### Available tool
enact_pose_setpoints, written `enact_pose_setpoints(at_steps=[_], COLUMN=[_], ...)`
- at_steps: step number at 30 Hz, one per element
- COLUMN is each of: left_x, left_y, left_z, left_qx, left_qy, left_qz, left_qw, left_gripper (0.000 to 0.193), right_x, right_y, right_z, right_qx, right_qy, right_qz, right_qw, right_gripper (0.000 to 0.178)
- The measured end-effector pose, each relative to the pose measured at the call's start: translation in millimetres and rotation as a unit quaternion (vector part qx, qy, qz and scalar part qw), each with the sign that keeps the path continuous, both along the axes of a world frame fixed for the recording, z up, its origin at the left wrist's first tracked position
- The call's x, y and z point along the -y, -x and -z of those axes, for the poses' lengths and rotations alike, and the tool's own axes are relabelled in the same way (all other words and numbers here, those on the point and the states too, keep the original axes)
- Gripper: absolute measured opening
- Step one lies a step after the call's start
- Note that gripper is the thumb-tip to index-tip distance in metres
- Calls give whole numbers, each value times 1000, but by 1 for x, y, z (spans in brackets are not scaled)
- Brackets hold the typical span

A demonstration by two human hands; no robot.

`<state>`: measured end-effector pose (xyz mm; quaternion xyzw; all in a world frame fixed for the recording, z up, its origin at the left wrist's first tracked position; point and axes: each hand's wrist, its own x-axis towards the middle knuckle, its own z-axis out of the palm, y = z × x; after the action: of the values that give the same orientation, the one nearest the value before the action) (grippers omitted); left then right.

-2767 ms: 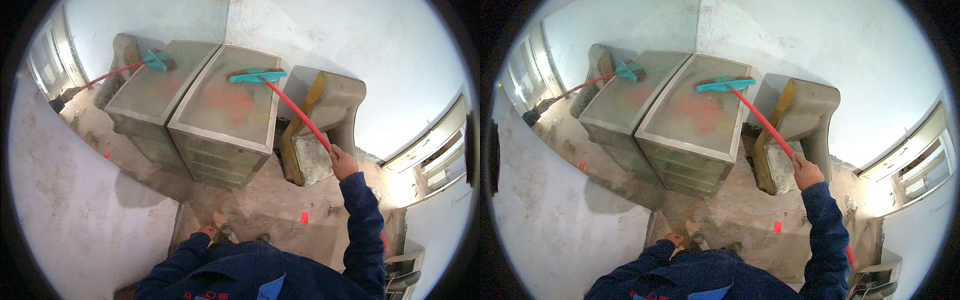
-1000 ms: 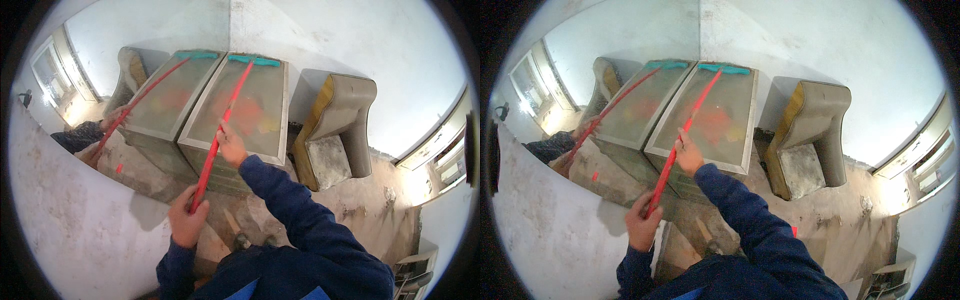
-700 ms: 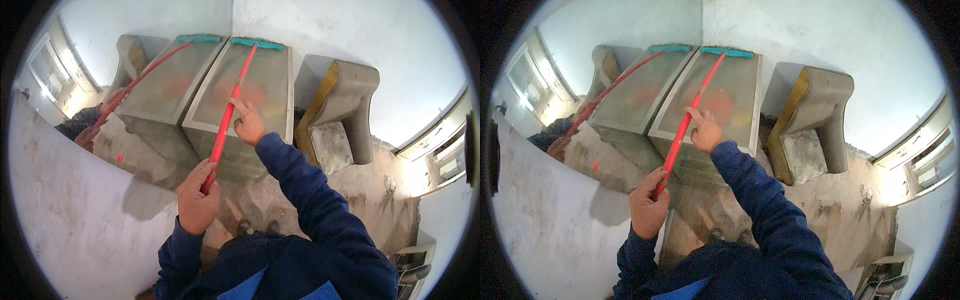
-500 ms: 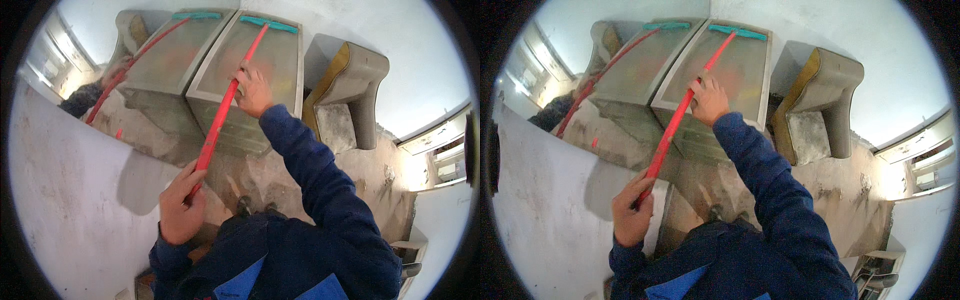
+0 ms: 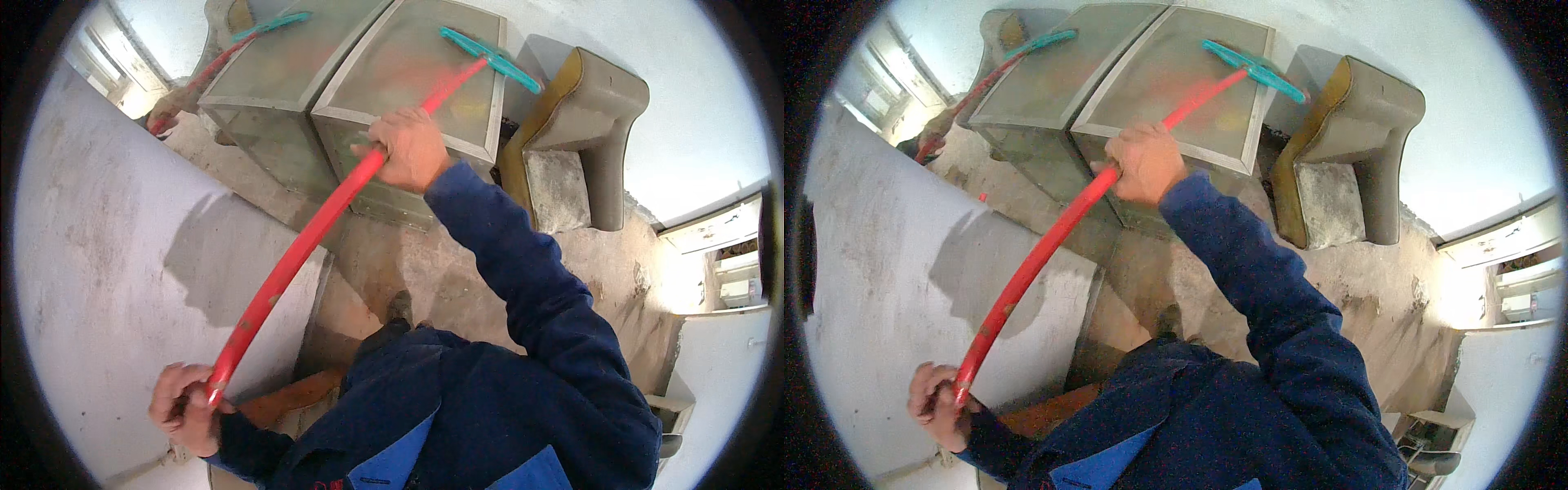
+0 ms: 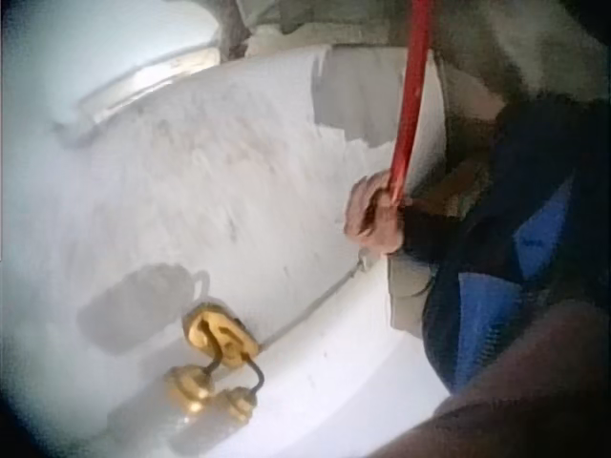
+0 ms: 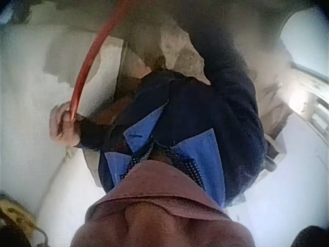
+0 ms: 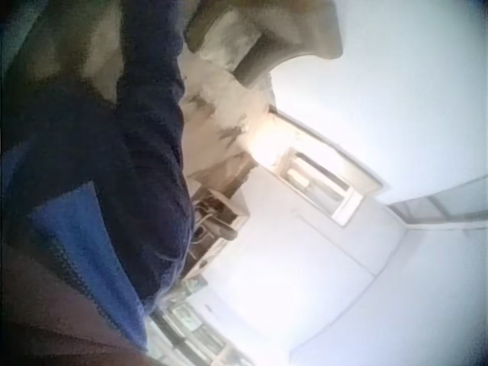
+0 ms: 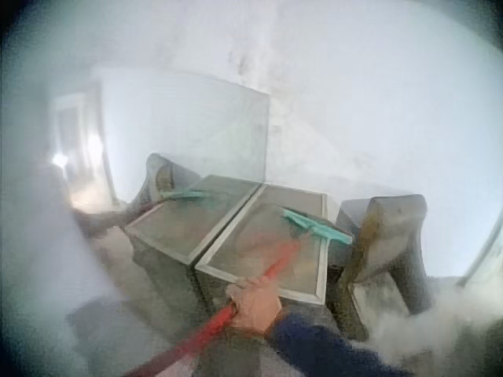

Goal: The person sweeps a dusty floor with a broom, moving a chair and sofa cushions aside to reach under furniture. They continue sweeping around tables and chairs, gathering debris into a pile.

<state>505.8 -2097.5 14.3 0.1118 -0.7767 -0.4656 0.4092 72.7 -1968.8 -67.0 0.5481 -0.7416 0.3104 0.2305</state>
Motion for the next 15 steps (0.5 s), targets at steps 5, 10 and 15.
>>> enact_pose_setpoints(at_steps=[5, 10, 15], left_x=[6, 10, -8], left_y=[-60, -70, -87], left_z=[-8, -12, -34], left_qx=[-128, -239, -224], left_qy=[-65, -68, 12], left_qz=[-65, 37, 59], left_qw=[988, 968, 973], left_gripper=[42, 38, 22], right_x=[-68, -128, -140], right_y=[-71, -160, -218], right_z=[-10, 21, 61], right_qx=[42, 219, 279], right_qy=[-66, -230, -266], right_qz=[-12, -26, -123], right_qw=[997, 948, 915], right_gripper=[27, 24, 21])
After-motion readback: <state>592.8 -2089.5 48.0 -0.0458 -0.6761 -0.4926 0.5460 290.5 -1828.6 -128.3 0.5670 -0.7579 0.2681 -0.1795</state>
